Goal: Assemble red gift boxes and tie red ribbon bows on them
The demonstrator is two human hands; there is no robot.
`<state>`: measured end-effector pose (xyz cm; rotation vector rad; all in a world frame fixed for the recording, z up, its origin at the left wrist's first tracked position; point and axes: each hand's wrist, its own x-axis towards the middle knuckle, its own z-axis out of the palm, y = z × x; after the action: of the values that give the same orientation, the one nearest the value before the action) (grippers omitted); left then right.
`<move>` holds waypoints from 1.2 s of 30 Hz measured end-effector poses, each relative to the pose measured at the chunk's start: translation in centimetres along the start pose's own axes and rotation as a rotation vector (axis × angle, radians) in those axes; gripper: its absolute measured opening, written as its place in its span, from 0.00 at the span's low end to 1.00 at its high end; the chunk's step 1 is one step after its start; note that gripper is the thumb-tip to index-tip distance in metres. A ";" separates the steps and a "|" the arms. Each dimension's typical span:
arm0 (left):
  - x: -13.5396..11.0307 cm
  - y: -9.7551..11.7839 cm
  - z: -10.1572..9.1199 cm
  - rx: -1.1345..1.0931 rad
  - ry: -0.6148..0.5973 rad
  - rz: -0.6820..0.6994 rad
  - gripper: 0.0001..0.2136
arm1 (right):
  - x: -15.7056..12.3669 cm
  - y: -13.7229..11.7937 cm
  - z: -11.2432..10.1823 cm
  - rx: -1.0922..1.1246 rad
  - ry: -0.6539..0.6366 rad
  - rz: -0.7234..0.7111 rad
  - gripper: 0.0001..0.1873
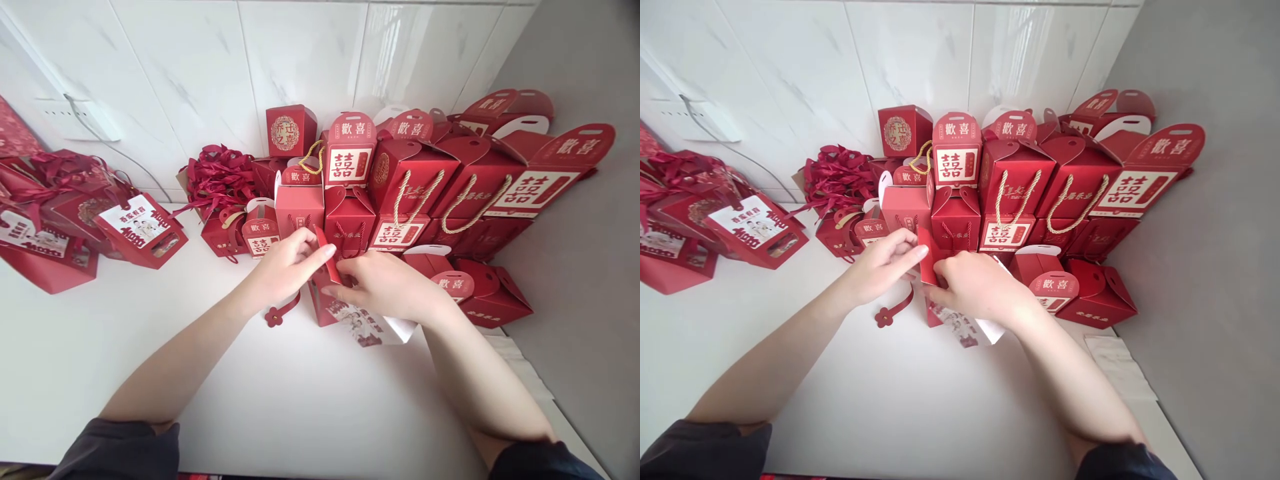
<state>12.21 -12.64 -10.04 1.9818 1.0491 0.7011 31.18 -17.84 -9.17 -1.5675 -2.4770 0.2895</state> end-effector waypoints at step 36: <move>-1.4 0.6 -1.2 0.058 -0.068 0.058 0.46 | 3.8 3.5 2.3 0.699 0.892 0.217 0.26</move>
<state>10.88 -13.58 -8.99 2.0788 0.9851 0.6360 31.97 -13.04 -12.05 -1.2491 -1.3295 0.3371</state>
